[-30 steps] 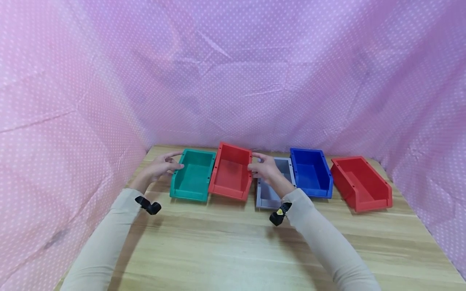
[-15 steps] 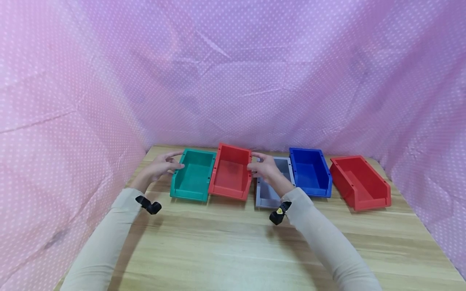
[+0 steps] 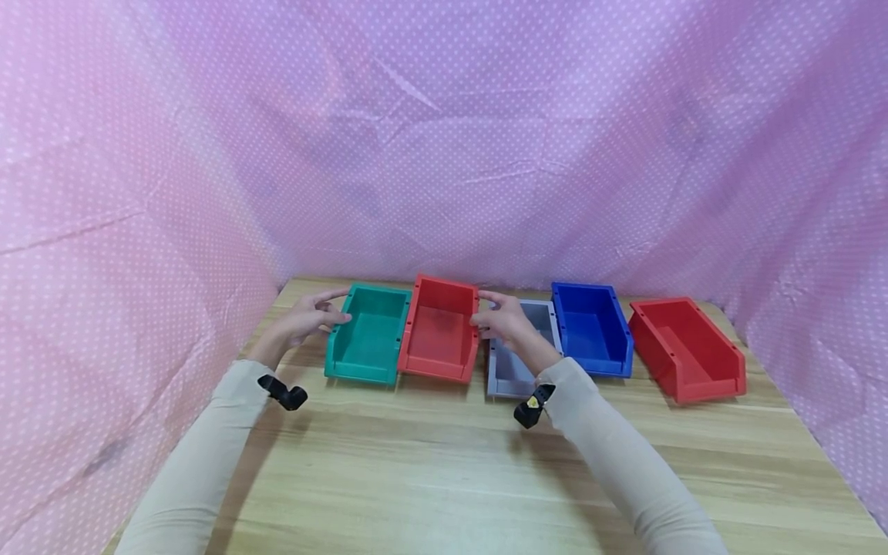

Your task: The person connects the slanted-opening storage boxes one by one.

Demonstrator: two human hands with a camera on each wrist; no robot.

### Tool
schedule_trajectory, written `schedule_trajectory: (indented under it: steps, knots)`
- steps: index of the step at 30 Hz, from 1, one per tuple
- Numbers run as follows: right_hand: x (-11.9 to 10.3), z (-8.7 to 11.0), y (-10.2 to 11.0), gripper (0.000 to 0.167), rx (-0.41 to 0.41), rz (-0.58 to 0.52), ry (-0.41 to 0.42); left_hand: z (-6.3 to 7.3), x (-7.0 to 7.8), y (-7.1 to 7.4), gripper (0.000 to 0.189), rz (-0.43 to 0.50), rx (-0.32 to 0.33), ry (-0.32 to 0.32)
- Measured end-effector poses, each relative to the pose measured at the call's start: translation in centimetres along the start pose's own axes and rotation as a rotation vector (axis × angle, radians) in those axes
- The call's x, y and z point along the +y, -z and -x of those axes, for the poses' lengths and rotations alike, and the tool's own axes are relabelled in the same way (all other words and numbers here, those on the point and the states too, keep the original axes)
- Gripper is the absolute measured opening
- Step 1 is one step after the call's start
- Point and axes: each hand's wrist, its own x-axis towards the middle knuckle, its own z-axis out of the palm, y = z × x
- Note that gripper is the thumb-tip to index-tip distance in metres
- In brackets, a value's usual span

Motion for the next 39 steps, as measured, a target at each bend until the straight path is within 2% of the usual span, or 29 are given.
schedule_trajectory:
  steps: [7, 19, 23, 27, 31, 35, 39]
  knots:
    - [-1.2, 0.1, 0.1, 0.072, -0.048, 0.013, 0.052, -0.1, -0.4, 0.2, 0.072, -0.011, -0.004, -0.003]
    - [-1.0, -0.4, 0.2, 0.073, -0.058, -0.016, 0.021, 0.0, -0.7, 0.3, 0.071, -0.028, 0.002, -0.019]
    - [-1.3, -0.1, 0.2, 0.071, -0.069, 0.039, 0.036, 0.1, -1.1, 0.2, 0.072, -0.003, 0.002, 0.0]
    - [-2.3, 0.5, 0.1, 0.068, -0.049, 0.204, 0.077, 0.3, -1.6, 0.1, 0.072, 0.007, 0.015, 0.013]
    - [-3.8, 1.1, 0.1, 0.063, -0.025, 0.395, 0.171, 0.5, -1.8, 0.2, 0.073, -0.002, 0.021, 0.017]
    - [-4.9, 1.2, -0.5, 0.058, -0.003, 0.545, 0.334, 0.5, -2.1, 0.3, 0.072, -0.006, 0.022, 0.021]
    - [-5.1, 0.9, -1.7, 0.057, 0.008, 0.608, 0.49, 0.4, -2.2, 0.2, 0.072, -0.01, 0.019, 0.016]
